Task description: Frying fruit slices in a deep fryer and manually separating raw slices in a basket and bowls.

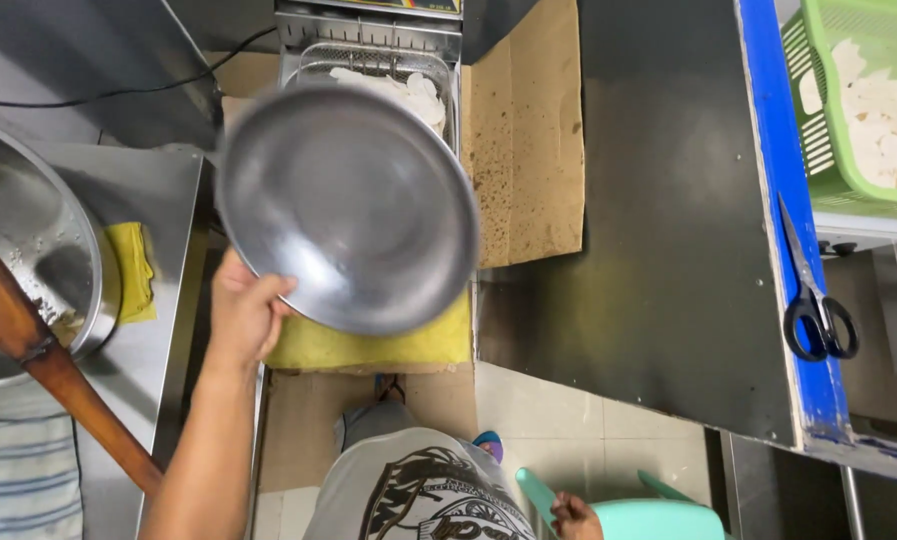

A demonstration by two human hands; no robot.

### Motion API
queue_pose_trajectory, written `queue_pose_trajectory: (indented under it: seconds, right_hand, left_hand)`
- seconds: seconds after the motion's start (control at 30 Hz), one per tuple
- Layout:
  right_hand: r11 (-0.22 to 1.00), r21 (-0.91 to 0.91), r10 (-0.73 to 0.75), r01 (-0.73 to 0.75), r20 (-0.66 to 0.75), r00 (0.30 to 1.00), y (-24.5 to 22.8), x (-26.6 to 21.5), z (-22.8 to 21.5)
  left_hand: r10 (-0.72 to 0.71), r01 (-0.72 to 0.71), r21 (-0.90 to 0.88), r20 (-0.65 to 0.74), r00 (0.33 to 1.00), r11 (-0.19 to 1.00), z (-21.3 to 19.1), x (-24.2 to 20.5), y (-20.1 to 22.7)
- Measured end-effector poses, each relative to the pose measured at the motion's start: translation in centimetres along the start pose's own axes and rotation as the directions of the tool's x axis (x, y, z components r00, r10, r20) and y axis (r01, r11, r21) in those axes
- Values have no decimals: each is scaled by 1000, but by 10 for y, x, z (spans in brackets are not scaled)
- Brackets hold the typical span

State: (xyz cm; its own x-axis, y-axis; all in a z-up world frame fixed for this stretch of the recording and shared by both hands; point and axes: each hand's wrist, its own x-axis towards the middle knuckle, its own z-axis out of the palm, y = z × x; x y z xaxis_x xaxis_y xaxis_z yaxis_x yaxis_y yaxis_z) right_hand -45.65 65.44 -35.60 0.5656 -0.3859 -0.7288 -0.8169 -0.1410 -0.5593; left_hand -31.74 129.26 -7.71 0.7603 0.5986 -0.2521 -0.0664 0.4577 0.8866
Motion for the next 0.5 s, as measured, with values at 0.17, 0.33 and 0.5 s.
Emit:
queue_pose_trajectory:
  seconds: [0.17,0.33,0.5]
  right_hand:
    - [976,-162,-125,146,131,983,-25,6,-1]
    - [770,-428,-367,473,310,877,-24,0,-31]
    - [796,-350,-425,495,259,867,-18,-47,-83]
  left_hand:
    - [-118,-47,565,252,960,824,25,-71,0]
    - [-366,-297,752,575,732,588,104,-154,-7]
    - [-368,-678,585,810,457,445,155,-210,-87]
